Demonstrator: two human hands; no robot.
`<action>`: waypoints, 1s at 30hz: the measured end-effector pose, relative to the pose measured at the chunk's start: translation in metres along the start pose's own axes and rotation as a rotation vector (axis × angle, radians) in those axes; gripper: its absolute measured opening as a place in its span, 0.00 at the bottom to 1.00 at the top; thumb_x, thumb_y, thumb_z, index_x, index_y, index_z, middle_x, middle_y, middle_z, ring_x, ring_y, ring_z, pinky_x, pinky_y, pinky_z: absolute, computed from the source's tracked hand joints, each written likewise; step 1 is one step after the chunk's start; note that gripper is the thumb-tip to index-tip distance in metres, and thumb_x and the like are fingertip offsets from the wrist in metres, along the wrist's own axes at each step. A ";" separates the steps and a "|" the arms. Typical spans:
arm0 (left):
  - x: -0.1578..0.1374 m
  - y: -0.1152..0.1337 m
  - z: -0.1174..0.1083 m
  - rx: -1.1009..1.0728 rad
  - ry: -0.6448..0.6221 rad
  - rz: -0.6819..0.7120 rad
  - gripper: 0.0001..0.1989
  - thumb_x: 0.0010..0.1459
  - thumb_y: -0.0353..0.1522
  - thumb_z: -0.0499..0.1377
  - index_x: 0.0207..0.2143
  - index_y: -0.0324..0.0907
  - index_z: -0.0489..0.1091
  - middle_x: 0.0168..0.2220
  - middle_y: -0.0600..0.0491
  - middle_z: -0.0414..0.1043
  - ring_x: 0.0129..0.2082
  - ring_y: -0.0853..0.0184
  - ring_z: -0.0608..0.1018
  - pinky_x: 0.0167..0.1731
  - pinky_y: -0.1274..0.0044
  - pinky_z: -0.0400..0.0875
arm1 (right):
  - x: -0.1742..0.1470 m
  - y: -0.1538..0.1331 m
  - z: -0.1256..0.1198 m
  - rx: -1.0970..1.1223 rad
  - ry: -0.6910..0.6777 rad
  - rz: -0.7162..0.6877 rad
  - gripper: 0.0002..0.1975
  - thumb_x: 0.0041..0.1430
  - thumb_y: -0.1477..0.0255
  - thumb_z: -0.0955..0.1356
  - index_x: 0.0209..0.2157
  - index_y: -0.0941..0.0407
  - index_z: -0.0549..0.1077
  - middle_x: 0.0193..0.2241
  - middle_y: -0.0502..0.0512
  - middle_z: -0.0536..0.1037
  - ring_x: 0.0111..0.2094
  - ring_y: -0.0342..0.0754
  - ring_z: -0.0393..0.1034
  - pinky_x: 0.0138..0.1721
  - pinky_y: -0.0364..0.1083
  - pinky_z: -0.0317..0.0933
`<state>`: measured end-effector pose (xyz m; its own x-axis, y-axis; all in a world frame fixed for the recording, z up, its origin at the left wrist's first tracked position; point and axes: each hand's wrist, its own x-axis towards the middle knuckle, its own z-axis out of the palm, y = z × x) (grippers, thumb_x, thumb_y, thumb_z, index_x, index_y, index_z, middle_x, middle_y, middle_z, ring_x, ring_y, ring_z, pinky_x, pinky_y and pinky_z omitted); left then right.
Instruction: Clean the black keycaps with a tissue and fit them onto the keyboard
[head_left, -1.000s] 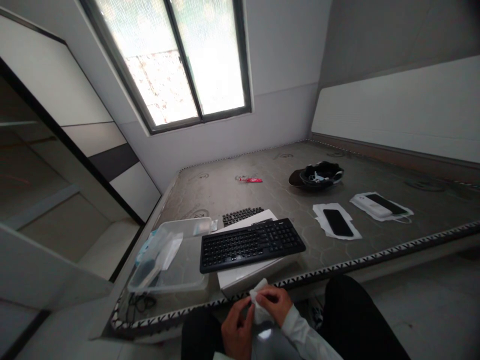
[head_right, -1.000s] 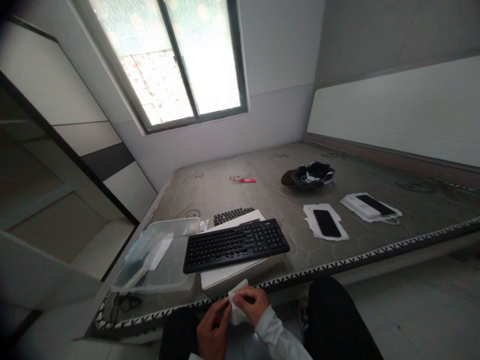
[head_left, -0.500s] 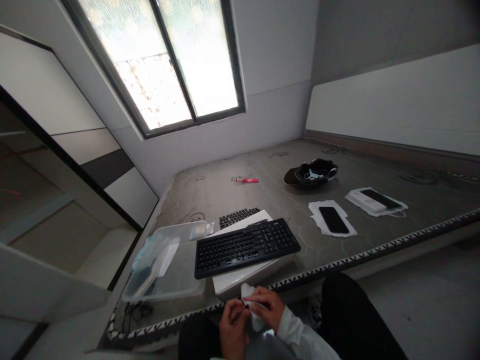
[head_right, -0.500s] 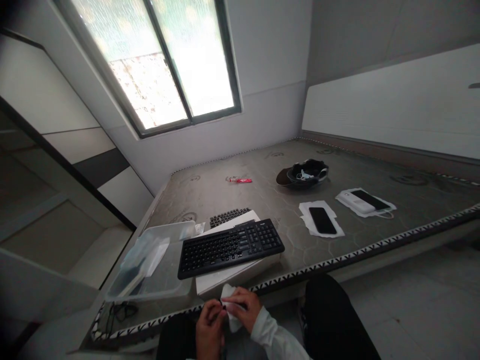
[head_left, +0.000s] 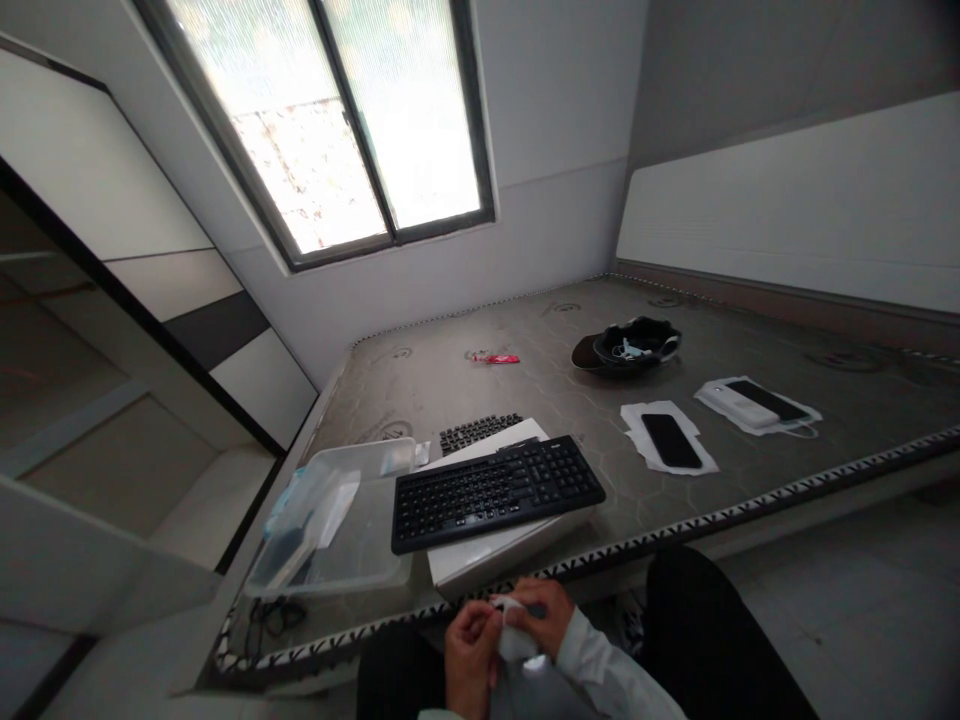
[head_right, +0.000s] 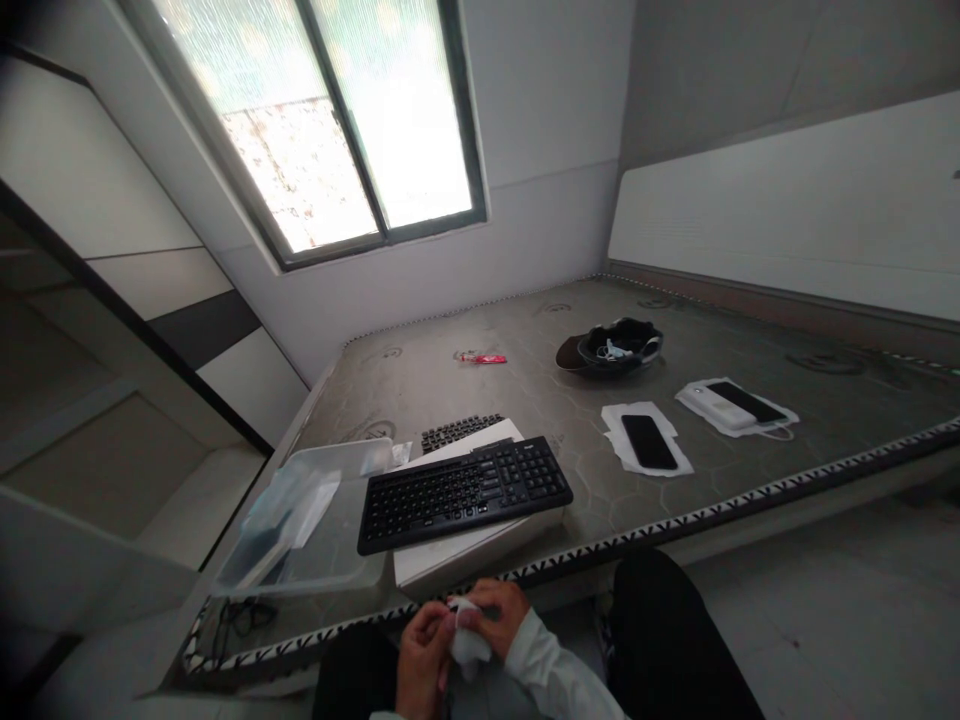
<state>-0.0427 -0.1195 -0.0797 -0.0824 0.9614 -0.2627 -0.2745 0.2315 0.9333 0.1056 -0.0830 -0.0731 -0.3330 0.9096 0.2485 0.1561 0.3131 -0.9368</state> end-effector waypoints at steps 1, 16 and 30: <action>0.000 0.000 0.000 0.005 0.013 0.000 0.23 0.38 0.47 0.68 0.25 0.38 0.67 0.14 0.60 0.65 0.07 0.83 0.54 0.07 0.87 0.44 | 0.000 0.001 0.000 -0.007 0.013 0.007 0.23 0.53 0.51 0.65 0.33 0.55 0.81 0.24 0.57 0.77 0.27 0.49 0.72 0.30 0.46 0.61; 0.004 -0.007 -0.007 -0.046 0.004 -0.008 0.24 0.37 0.48 0.68 0.27 0.39 0.65 0.12 0.61 0.65 0.06 0.82 0.55 0.07 0.88 0.44 | -0.001 0.000 0.006 0.018 0.093 0.074 0.19 0.44 0.52 0.71 0.29 0.54 0.81 0.23 0.56 0.77 0.27 0.49 0.72 0.30 0.46 0.62; 0.002 -0.001 -0.001 0.042 0.036 -0.028 0.26 0.37 0.49 0.67 0.29 0.36 0.72 0.14 0.57 0.67 0.07 0.82 0.55 0.07 0.86 0.43 | -0.002 0.001 0.004 -0.097 0.177 0.044 0.14 0.47 0.56 0.71 0.27 0.53 0.81 0.22 0.55 0.77 0.25 0.48 0.71 0.28 0.45 0.62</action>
<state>-0.0433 -0.1175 -0.0812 -0.1102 0.9486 -0.2965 -0.2365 0.2648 0.9349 0.1027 -0.0860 -0.0757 -0.1567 0.9542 0.2550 0.2581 0.2888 -0.9219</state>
